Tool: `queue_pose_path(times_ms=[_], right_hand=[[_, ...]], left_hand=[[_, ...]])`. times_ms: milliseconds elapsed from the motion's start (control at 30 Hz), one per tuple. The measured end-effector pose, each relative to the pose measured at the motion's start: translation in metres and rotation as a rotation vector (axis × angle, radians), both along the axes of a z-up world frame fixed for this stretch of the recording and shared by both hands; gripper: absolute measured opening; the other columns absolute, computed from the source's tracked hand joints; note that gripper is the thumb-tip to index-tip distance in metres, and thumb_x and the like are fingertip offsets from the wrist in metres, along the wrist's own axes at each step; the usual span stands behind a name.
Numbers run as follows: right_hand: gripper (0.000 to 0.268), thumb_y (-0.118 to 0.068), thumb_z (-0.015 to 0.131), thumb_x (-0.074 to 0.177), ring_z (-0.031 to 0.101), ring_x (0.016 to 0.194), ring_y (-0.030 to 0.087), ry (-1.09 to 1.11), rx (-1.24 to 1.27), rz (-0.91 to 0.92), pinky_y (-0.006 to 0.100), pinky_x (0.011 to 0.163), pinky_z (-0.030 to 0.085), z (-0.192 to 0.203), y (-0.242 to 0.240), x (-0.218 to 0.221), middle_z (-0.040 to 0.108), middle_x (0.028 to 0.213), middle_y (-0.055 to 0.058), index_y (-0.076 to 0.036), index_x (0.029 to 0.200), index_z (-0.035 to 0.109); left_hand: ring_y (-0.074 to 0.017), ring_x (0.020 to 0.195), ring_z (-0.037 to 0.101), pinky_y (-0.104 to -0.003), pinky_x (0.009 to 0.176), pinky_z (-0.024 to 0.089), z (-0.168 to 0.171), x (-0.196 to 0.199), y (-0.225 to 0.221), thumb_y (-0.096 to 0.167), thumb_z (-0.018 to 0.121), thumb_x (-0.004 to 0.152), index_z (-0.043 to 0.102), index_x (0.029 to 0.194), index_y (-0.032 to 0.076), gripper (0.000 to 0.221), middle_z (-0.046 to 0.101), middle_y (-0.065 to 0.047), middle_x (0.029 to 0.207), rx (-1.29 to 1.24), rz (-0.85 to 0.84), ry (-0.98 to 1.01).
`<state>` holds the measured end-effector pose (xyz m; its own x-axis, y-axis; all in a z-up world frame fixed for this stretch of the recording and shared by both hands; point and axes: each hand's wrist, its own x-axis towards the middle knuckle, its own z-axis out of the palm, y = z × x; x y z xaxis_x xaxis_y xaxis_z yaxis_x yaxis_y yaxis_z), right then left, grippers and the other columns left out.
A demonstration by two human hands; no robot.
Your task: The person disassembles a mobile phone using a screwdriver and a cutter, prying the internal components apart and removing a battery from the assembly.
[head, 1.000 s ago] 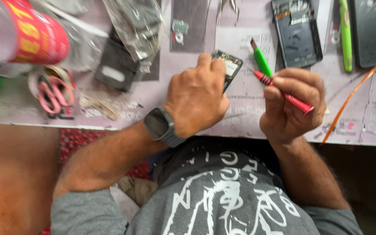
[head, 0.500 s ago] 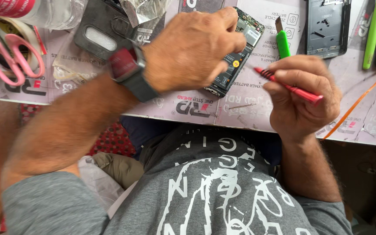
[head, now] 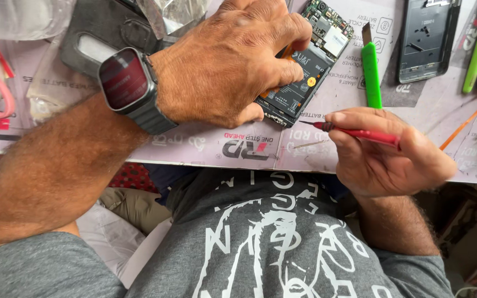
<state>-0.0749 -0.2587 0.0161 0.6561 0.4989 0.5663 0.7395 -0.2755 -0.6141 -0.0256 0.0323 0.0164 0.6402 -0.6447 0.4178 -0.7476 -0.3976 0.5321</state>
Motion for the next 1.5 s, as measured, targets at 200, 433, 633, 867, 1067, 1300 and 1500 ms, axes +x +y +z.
queue_pose_path(times_ms=[200,433,633,867,1067,1300,1500], right_hand=[[0.060,0.004,0.069,0.102,0.078,0.088,0.030,0.057,-0.090,-0.025,0.038,0.075,0.069,0.007,-0.003,-0.001,0.071,0.104,0.027,-0.006,0.135,0.020],[0.051,0.004,0.068,0.093,0.076,0.088,0.031,0.083,-0.324,0.167,0.038,0.076,0.066,0.023,-0.007,0.020,0.070,0.097,0.029,0.007,0.117,0.023],[0.065,0.004,0.067,0.094,0.074,0.096,0.031,0.178,-0.371,0.308,0.040,0.082,0.063,0.034,-0.006,0.028,0.069,0.106,0.024,-0.003,0.133,0.015],[0.046,0.006,0.073,0.100,0.072,0.108,0.032,0.041,-0.265,0.121,0.046,0.095,0.064,0.056,0.030,0.009,0.069,0.112,0.020,-0.009,0.131,0.041],[0.036,-0.005,0.085,0.087,0.074,0.095,0.032,0.169,-0.264,0.116,0.048,0.087,0.068,0.081,0.035,0.012,0.067,0.097,0.014,-0.009,0.112,0.059],[0.025,0.001,0.073,0.089,0.077,0.090,0.033,0.127,-0.177,0.246,0.046,0.079,0.066,0.066,0.033,0.022,0.073,0.094,0.022,0.000,0.110,0.061],[0.014,-0.014,0.073,0.092,0.074,0.087,0.027,0.209,0.002,0.222,0.048,0.082,0.068,0.049,0.031,0.015,0.071,0.094,0.014,-0.008,0.103,0.069]], left_hand=[[-0.0293,0.116,0.054,-0.048,0.101,0.041,0.003,0.006,0.001,0.020,0.089,0.062,0.079,0.108,0.008,0.049,0.059,-0.010,0.122,0.007,-0.031,0.039],[-0.0297,0.113,0.054,-0.047,0.100,0.042,0.003,0.007,0.001,0.018,0.088,0.064,0.078,0.108,0.007,0.046,0.059,-0.009,0.118,-0.006,-0.034,0.067],[-0.0310,0.115,0.054,-0.046,0.099,0.042,0.002,0.005,0.001,0.019,0.090,0.063,0.078,0.108,0.007,0.049,0.059,-0.010,0.119,-0.020,-0.019,0.054],[-0.0296,0.113,0.056,-0.046,0.099,0.042,-0.004,0.005,0.000,0.020,0.091,0.061,0.078,0.109,0.006,0.052,0.060,-0.011,0.116,-0.056,-0.048,0.067],[-0.0281,0.117,0.056,-0.045,0.105,0.042,-0.014,0.001,0.000,0.022,0.093,0.069,0.077,0.115,0.007,0.051,0.060,-0.008,0.121,-0.076,-0.045,0.045],[-0.0281,0.109,0.057,-0.046,0.096,0.042,-0.013,0.001,0.000,0.020,0.093,0.061,0.078,0.106,0.005,0.050,0.061,-0.009,0.114,-0.102,-0.046,0.047],[-0.0293,0.115,0.055,-0.047,0.103,0.041,-0.015,0.003,0.000,0.023,0.093,0.066,0.077,0.111,0.008,0.049,0.060,-0.009,0.119,-0.095,-0.056,0.049]])
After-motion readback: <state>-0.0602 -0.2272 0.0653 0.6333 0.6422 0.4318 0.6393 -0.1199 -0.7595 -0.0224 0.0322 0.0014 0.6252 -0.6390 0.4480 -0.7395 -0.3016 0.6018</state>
